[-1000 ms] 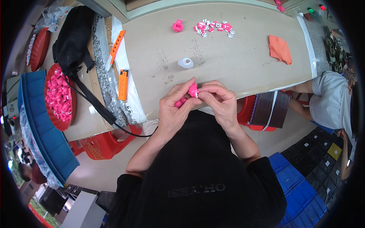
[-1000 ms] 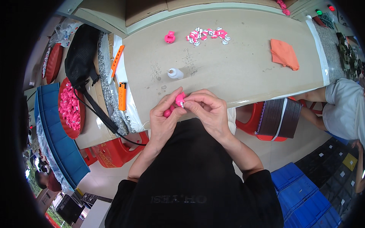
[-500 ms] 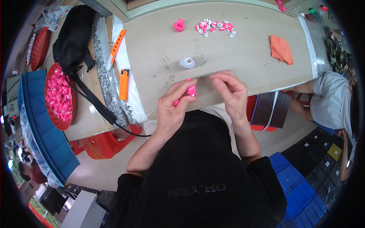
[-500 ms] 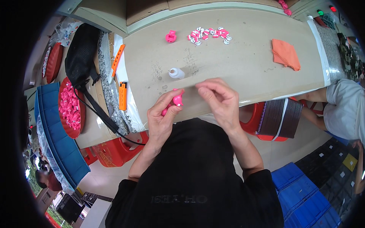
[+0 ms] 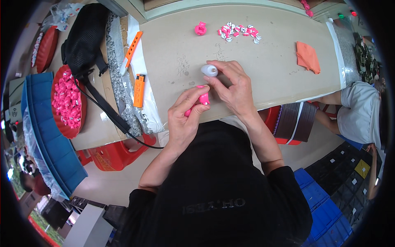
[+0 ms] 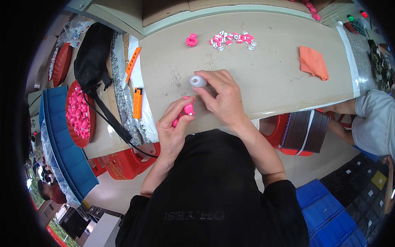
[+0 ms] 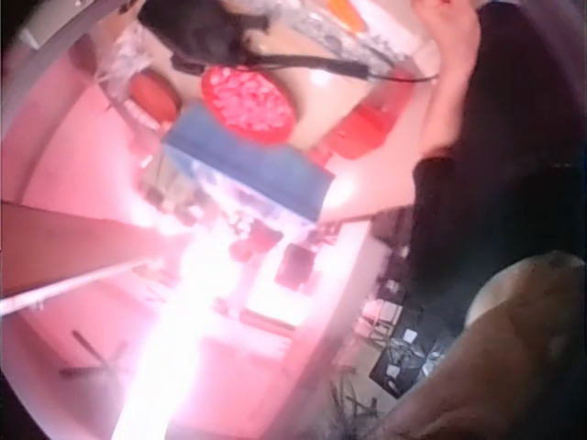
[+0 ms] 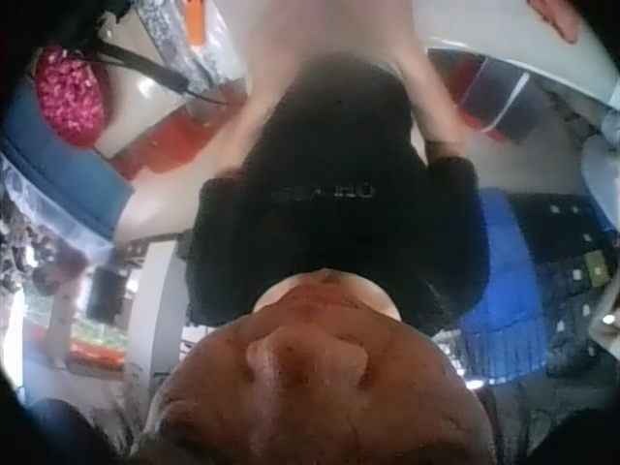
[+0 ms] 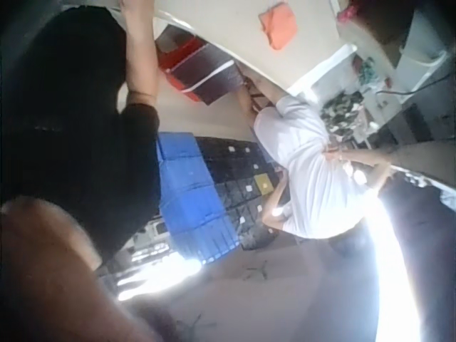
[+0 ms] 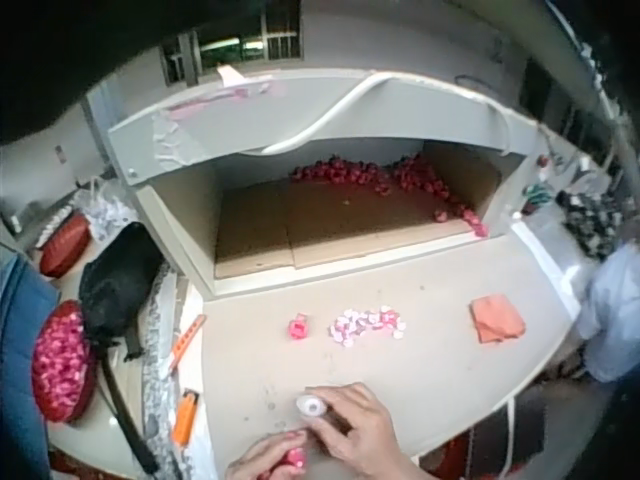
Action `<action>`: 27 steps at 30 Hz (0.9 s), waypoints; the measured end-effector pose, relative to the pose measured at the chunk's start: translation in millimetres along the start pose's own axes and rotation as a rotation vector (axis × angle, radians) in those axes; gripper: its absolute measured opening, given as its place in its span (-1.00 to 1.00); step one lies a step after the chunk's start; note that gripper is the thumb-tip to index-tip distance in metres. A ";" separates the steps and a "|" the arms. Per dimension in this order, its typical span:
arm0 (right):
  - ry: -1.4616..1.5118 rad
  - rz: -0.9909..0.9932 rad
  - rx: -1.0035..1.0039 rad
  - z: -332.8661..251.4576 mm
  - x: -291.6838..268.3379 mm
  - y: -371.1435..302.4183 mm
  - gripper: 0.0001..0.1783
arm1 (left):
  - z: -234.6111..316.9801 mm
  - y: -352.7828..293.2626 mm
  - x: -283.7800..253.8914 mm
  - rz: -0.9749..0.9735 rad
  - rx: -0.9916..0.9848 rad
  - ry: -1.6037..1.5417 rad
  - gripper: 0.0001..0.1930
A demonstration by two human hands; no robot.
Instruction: The person assembles small pink plastic pieces by applying glue from a white bottle and pressing them together. They repeatedly pick up pieces, apply glue, and join them, placing the finished items on the table. The workspace includes a red tray of parts, a utility knife, and a cloth.
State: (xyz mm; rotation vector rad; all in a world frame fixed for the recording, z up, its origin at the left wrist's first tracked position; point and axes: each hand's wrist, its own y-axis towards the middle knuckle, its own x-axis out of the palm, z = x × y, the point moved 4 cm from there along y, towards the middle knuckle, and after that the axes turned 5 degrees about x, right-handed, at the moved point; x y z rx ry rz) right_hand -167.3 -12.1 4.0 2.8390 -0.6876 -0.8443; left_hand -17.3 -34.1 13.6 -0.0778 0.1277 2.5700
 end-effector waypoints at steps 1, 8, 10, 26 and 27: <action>0.012 0.038 0.008 1.0 -3.4 -0.7 -0.64 | 0.3 0.4 -0.1 0.005 0.006 0.003 -0.68; -0.011 0.254 0.133 14.0 -39.8 -19.3 -0.70 | 1.4 4.2 0.6 0.022 0.039 0.082 -0.69; -0.041 0.275 0.141 19.9 -44.8 -24.0 -0.70 | 0.9 5.1 1.0 0.023 0.041 0.097 -0.69; 0.014 0.303 0.138 28.1 -44.0 -25.8 -0.70 | -1.1 9.4 2.6 0.006 -0.007 0.113 -0.67; 0.016 0.303 0.137 28.3 -44.1 -25.9 -0.70 | -1.3 9.5 2.7 0.005 -0.010 0.111 -0.67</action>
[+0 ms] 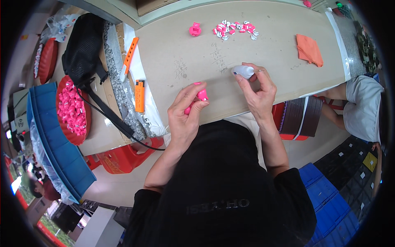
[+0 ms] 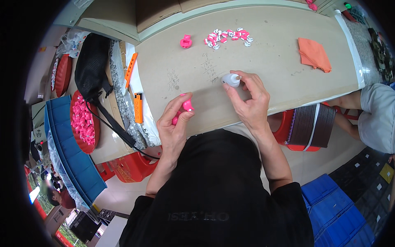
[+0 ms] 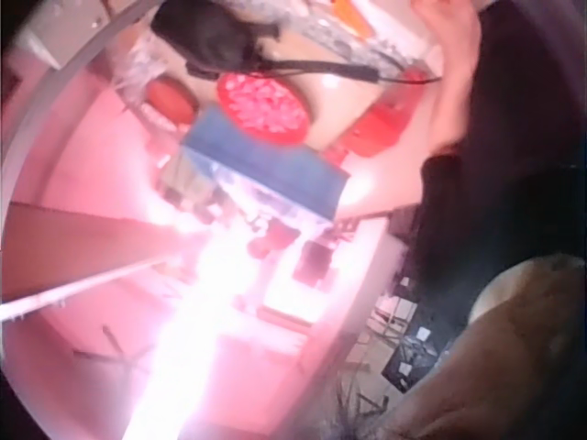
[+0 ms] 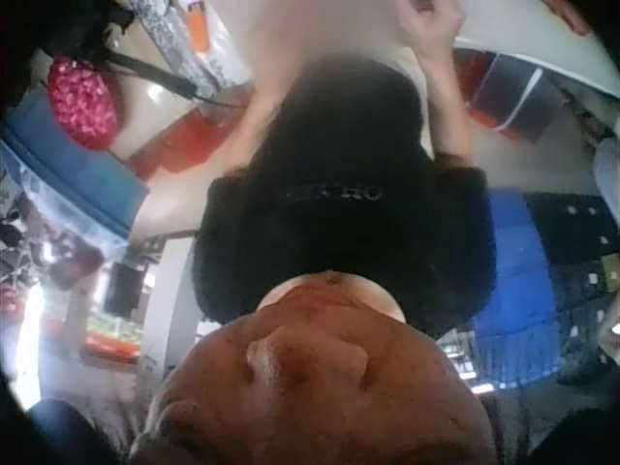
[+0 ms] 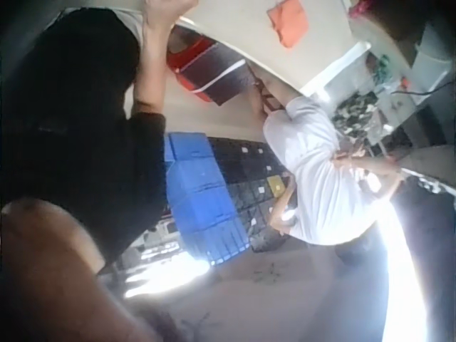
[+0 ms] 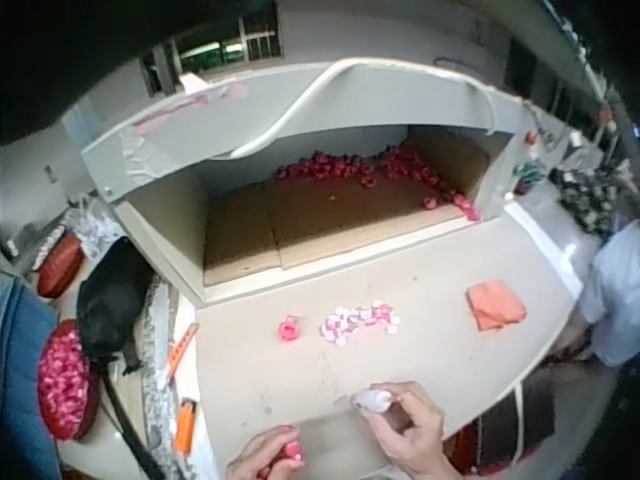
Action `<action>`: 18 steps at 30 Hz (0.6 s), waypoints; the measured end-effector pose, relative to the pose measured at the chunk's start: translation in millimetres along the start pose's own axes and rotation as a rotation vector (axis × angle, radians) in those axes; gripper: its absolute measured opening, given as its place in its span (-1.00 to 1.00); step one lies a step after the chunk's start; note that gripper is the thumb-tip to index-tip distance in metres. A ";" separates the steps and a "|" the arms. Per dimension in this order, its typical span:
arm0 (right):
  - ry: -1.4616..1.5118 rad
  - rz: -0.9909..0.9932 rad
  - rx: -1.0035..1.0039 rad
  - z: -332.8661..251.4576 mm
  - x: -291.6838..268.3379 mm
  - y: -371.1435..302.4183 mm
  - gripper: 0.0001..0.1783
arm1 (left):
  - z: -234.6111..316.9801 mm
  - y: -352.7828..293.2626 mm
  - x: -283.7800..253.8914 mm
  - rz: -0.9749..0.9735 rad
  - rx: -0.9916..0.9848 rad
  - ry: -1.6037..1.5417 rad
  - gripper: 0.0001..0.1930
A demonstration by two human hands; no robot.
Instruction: The person assembles small pink plastic pieces by applying glue from a white bottle and pressing them together. They repeatedly pick up pieces, apply glue, and join them, placing the finished items on the table. The workspace includes a red tray of parts, a utility knife, and a cloth.
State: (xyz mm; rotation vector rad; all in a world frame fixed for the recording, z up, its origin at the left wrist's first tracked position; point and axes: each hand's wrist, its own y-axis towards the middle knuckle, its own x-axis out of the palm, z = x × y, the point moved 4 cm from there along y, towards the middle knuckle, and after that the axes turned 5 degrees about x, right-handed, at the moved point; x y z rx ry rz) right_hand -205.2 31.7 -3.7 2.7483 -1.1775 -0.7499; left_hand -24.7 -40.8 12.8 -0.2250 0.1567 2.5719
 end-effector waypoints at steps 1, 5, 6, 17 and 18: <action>0.001 -0.001 0.000 0.3 -0.1 -0.1 -0.70 | 0.0 0.1 0.0 -0.001 0.005 0.000 -0.67; 0.000 0.002 -0.010 -0.1 -0.3 0.2 -0.70 | -1.2 0.1 -0.5 -0.003 0.016 -0.005 -0.67; 0.003 0.001 -0.008 -0.4 -0.3 0.4 -0.71 | -1.2 0.3 -0.5 -0.003 0.015 -0.008 -0.67; 0.022 0.006 -0.011 0.2 -0.9 0.4 -0.72 | -11.4 0.8 -1.3 -0.091 -0.209 -0.687 -0.70; 0.026 0.004 -0.010 -0.1 -0.9 0.7 -0.72 | -9.5 2.1 0.1 -0.110 -0.235 -0.955 -0.72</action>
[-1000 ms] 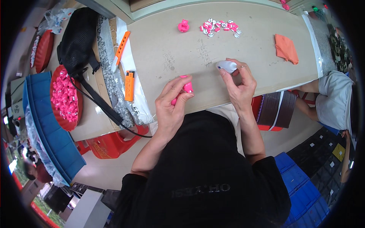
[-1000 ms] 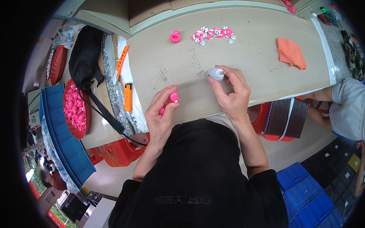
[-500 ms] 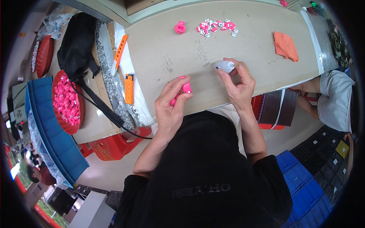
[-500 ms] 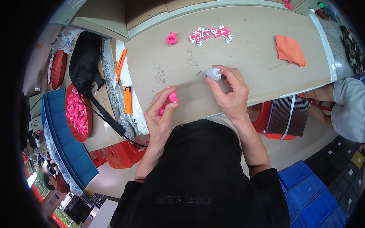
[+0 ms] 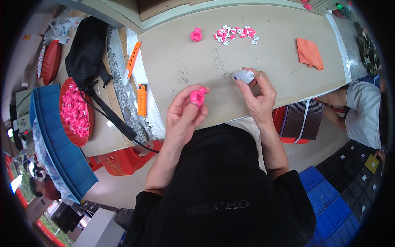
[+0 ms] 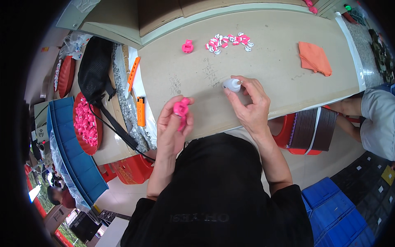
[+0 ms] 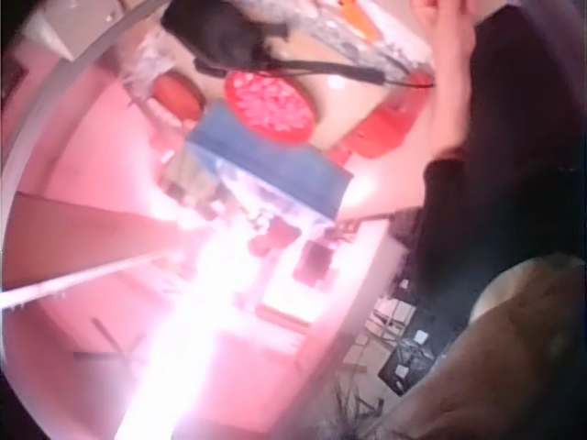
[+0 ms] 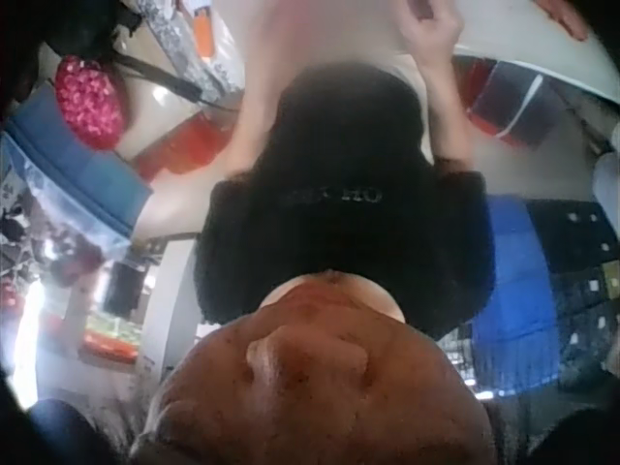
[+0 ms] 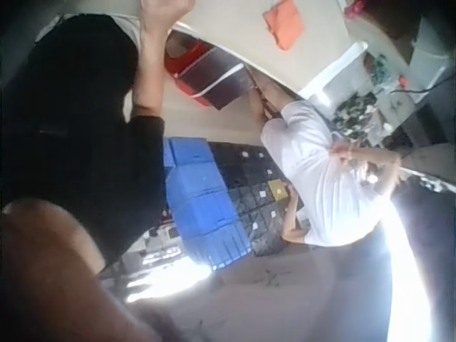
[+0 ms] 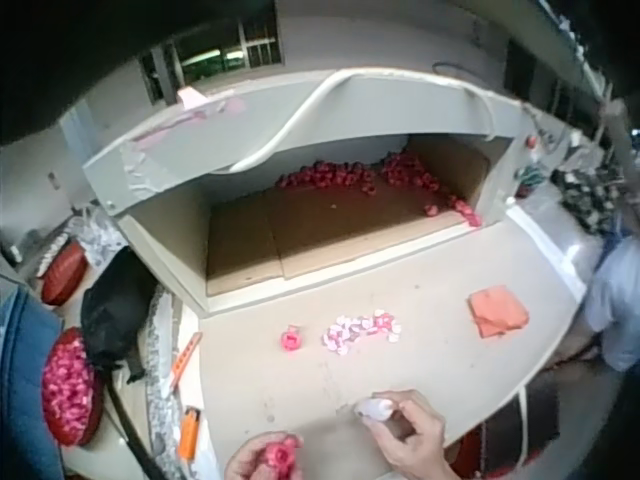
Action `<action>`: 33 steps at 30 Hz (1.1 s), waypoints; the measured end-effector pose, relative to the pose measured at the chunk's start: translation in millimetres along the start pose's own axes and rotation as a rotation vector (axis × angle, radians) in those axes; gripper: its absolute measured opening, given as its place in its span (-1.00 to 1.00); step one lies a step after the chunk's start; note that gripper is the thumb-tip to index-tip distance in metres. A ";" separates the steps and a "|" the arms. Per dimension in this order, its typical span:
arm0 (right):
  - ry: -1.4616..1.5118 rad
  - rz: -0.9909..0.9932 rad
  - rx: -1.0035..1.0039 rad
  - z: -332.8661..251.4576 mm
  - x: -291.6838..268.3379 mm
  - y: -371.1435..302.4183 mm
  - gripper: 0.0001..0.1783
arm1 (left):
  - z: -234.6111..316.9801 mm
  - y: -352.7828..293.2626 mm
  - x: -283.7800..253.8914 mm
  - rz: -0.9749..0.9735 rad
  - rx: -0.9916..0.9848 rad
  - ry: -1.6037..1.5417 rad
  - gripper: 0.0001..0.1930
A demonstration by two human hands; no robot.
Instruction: The person assembles small pink plastic pieces by applying glue from a white bottle and pressing them together. They repeatedly pick up pieces, apply glue, and join them, placing the finished items on the table. The workspace includes a red tray of parts, a utility knife, and a cloth.
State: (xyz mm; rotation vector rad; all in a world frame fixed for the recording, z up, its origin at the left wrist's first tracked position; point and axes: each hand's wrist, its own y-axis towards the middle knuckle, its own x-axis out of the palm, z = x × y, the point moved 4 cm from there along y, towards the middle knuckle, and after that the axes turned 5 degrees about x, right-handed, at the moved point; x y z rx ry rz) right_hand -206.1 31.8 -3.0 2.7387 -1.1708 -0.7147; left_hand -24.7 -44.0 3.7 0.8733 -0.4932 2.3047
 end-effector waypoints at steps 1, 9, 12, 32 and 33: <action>0.004 -0.002 0.001 -0.4 -0.2 0.2 -0.72 | 2.0 2.6 2.5 -0.012 -0.011 -0.092 -0.74; 0.044 -0.007 -0.009 1.5 -2.4 1.1 -0.71 | 27.3 58.4 -2.7 0.191 -0.110 0.590 -0.68; 0.063 -0.021 -0.015 1.3 -1.8 0.9 -0.71 | 44.0 97.2 8.9 0.243 0.387 1.534 -0.63; 0.238 -0.094 0.069 -16.3 -4.6 -2.6 -0.68 | 15.1 51.4 12.3 -0.079 -0.144 0.764 -0.81; 0.266 -0.117 0.058 -18.1 -2.0 -3.9 -0.67 | 11.1 40.7 10.1 -0.090 -0.144 0.653 -0.82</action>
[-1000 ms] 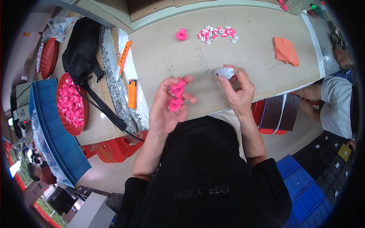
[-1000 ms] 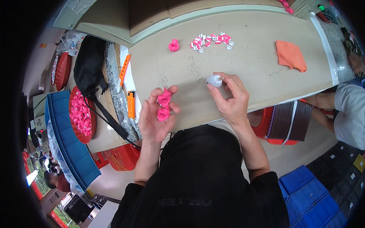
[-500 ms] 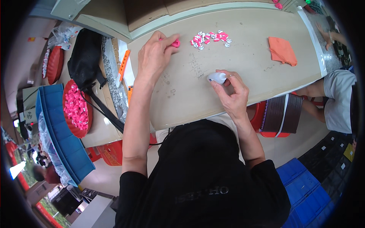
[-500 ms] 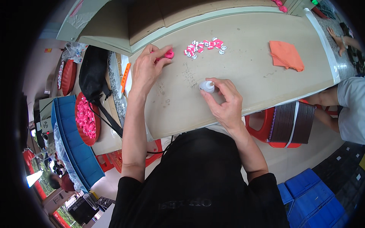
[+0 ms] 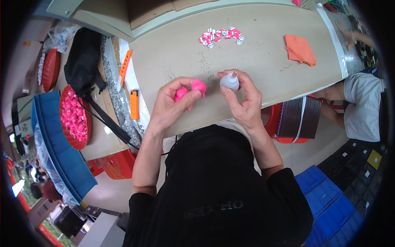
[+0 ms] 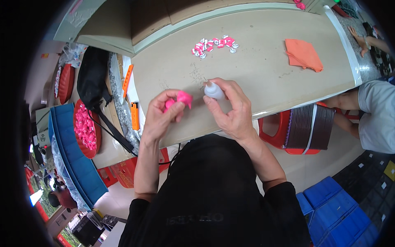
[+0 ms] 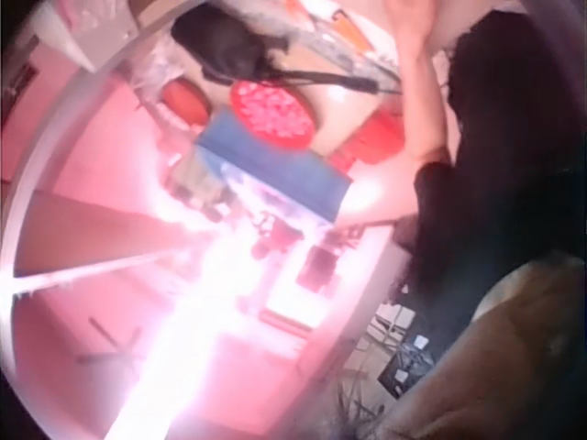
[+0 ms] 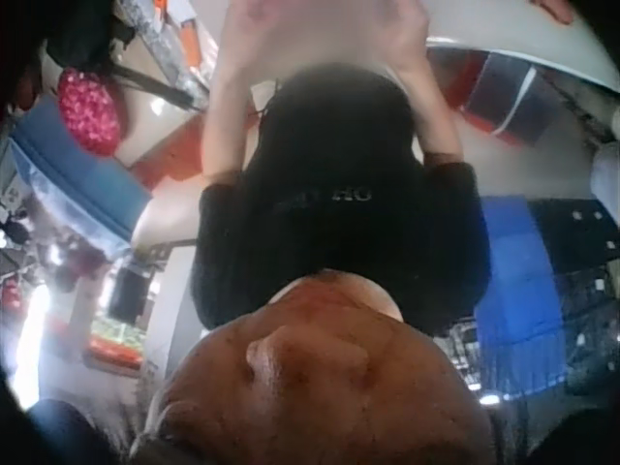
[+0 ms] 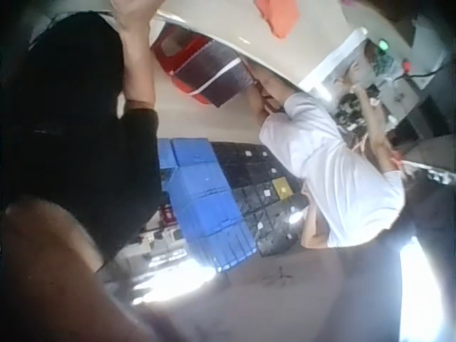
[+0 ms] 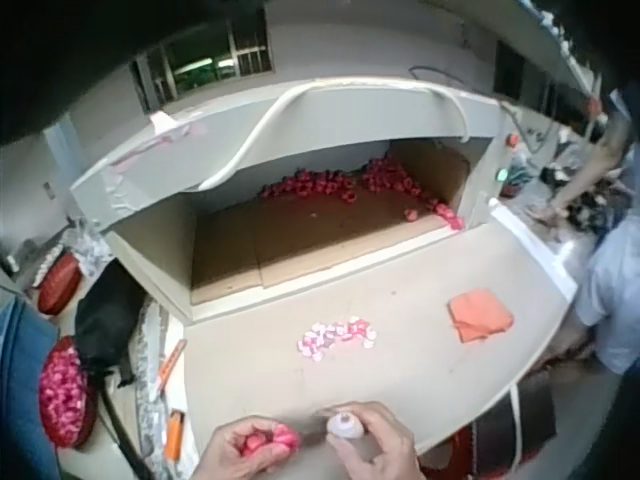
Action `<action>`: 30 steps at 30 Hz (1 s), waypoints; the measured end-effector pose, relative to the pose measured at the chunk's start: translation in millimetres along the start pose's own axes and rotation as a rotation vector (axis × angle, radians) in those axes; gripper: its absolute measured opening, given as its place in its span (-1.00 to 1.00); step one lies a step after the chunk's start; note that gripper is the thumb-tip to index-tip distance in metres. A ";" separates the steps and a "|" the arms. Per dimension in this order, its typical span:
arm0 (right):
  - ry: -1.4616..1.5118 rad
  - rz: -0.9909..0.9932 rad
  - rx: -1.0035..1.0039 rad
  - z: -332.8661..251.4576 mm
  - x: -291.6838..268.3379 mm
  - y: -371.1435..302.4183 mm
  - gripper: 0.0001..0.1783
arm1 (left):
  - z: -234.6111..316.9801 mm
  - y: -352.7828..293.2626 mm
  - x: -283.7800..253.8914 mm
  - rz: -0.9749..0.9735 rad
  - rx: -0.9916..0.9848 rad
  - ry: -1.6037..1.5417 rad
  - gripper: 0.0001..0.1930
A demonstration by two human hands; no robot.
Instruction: The person assembles small pink plastic pieces by applying glue from a white bottle and pressing them together. They repeatedly pick up pieces, apply glue, and join them, placing the finished items on the table. The workspace includes a red tray of parts, a utility knife, and a cloth.
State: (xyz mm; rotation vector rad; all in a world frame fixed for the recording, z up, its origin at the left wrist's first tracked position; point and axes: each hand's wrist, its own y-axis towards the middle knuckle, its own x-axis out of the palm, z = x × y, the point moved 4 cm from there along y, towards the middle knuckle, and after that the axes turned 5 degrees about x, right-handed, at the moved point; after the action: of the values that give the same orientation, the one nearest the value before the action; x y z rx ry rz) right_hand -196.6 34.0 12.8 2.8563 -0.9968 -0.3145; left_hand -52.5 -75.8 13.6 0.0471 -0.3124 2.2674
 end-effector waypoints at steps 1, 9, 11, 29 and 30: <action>0.028 -0.026 -0.009 -0.8 3.1 -1.2 -0.67 | -4.4 -8.9 0.2 0.014 -0.017 -0.019 -0.82; 0.006 -0.108 -0.022 -26.8 3.0 -16.4 -0.60 | -19.4 -35.7 -8.5 0.144 0.222 0.117 -0.76; -0.086 -0.134 -0.129 -34.9 -4.8 -15.2 -0.60 | -21.4 -36.9 -9.9 0.162 0.262 0.152 -0.76; -0.224 -0.198 -0.154 -49.9 -1.1 -15.2 -0.70 | -22.0 -35.1 -11.6 0.198 0.283 0.086 -0.74; -0.226 -0.199 -0.150 -50.0 -1.2 -15.2 -0.70 | -22.1 -35.0 -11.6 0.199 0.287 0.091 -0.74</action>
State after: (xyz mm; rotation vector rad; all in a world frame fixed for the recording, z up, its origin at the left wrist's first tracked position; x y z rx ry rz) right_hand -177.1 47.9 59.2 2.8300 -0.6851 -0.7114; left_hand -17.1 -57.1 -2.0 0.0636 0.0613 2.4881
